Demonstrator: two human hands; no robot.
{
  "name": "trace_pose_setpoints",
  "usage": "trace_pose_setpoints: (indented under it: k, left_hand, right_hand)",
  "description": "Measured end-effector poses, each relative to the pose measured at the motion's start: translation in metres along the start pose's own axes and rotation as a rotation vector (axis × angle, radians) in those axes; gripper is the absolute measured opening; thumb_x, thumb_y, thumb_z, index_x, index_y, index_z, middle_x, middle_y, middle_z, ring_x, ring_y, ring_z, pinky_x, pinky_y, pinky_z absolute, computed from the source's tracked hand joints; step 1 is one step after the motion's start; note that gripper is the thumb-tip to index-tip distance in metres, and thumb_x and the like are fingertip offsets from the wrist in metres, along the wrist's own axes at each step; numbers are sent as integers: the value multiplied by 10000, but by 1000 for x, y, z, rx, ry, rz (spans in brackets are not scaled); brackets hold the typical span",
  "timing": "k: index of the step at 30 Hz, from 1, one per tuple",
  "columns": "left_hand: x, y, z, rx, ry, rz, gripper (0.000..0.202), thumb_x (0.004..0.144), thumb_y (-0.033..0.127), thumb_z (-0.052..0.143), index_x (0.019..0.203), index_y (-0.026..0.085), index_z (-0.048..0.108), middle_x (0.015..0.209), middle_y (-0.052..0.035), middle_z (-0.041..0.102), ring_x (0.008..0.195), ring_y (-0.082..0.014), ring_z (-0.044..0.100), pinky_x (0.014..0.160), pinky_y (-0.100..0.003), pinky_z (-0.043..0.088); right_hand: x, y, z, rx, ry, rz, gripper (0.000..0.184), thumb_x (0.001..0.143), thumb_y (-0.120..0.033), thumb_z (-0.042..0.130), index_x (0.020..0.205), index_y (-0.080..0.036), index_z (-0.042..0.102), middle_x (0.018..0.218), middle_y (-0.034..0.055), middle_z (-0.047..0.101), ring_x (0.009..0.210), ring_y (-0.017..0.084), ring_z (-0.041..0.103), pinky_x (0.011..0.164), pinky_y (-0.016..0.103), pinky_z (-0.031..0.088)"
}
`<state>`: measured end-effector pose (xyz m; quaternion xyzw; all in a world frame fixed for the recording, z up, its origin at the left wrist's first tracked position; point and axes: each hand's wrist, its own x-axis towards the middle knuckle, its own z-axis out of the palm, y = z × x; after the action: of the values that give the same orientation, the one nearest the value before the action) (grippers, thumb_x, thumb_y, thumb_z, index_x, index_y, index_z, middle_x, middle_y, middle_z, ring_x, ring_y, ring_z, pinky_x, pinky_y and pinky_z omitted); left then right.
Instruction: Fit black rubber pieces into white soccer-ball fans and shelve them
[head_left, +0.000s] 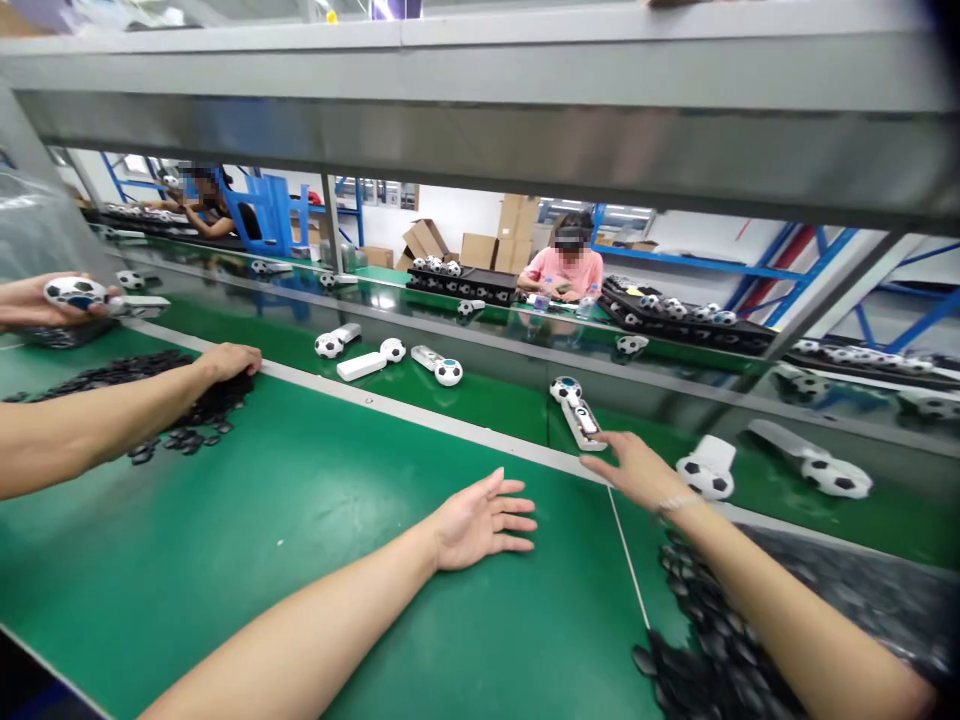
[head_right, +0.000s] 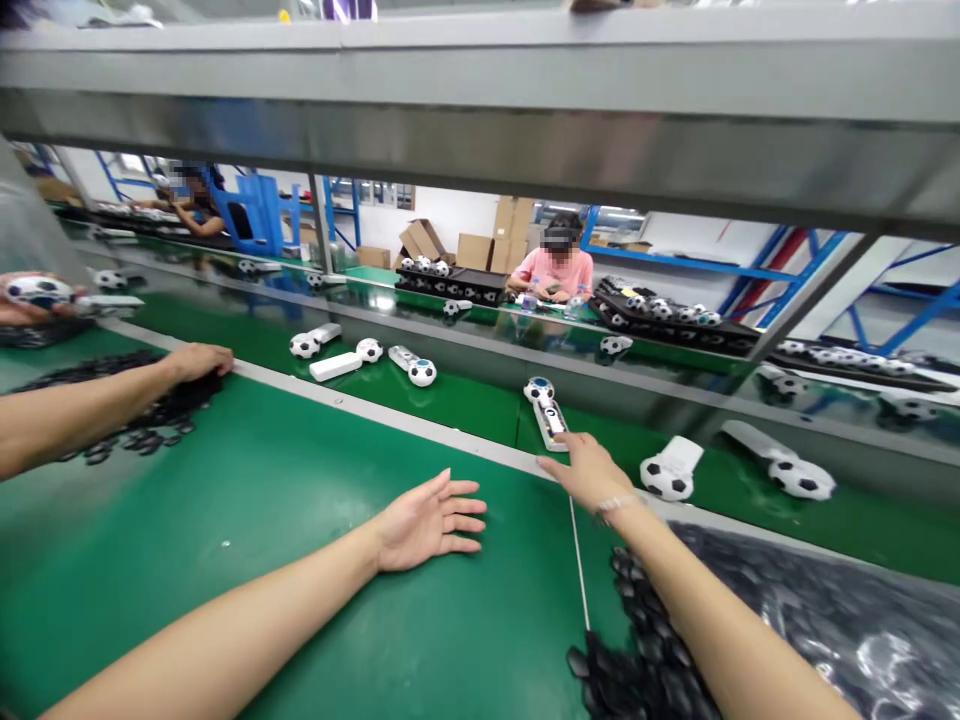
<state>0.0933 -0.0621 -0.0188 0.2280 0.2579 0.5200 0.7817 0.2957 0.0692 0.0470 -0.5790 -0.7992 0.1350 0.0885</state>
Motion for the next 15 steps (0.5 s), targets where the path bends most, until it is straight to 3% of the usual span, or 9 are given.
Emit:
trace_pose_setpoints:
  k: [1,3,5,7,15]
  left_hand:
    - [0,0,0,4,3,4,411,861,449,415,1084,110,484,1005,-114,570,842,-204,596,823,-425,423]
    - [0,-1,0,13,12,8,387,856,432,437,1067,114,500,1003,-114,577,848,-205,598,835,-428,418]
    - [-1,-2,1,32,23,15,362,850,411,462,1047,112,514,997,-117,585,852,-207,600,843,-429,416]
    - [-3,-2,2,61,37,32,337,842,384,490,1037,111,523,984,-118,592,849,-206,603,840,-422,420]
    - [-13,-7,13,286,93,137,324,770,312,614,1031,132,543,1014,-118,590,845,-182,603,835,-387,441]
  right_hand:
    - [-24,6,-4,-3,-49,-144,433,766,-441,499,1103,-172,549,1170,108,531,1062,239,511,893,316,394]
    - [-72,18,-6,-14,-179,-257,393,748,-483,502,1045,-239,582,1112,57,574,1012,223,543,863,312,426]
    - [-112,29,-2,-62,-237,-257,321,702,-431,562,987,-292,612,1076,25,593,1008,232,546,836,319,449]
    - [-134,37,6,-102,-240,-229,271,673,-351,590,936,-300,634,1033,26,609,982,243,559,786,321,472]
    - [-127,45,25,7,-242,-257,173,773,-202,462,792,-232,632,839,23,641,777,181,605,727,297,464]
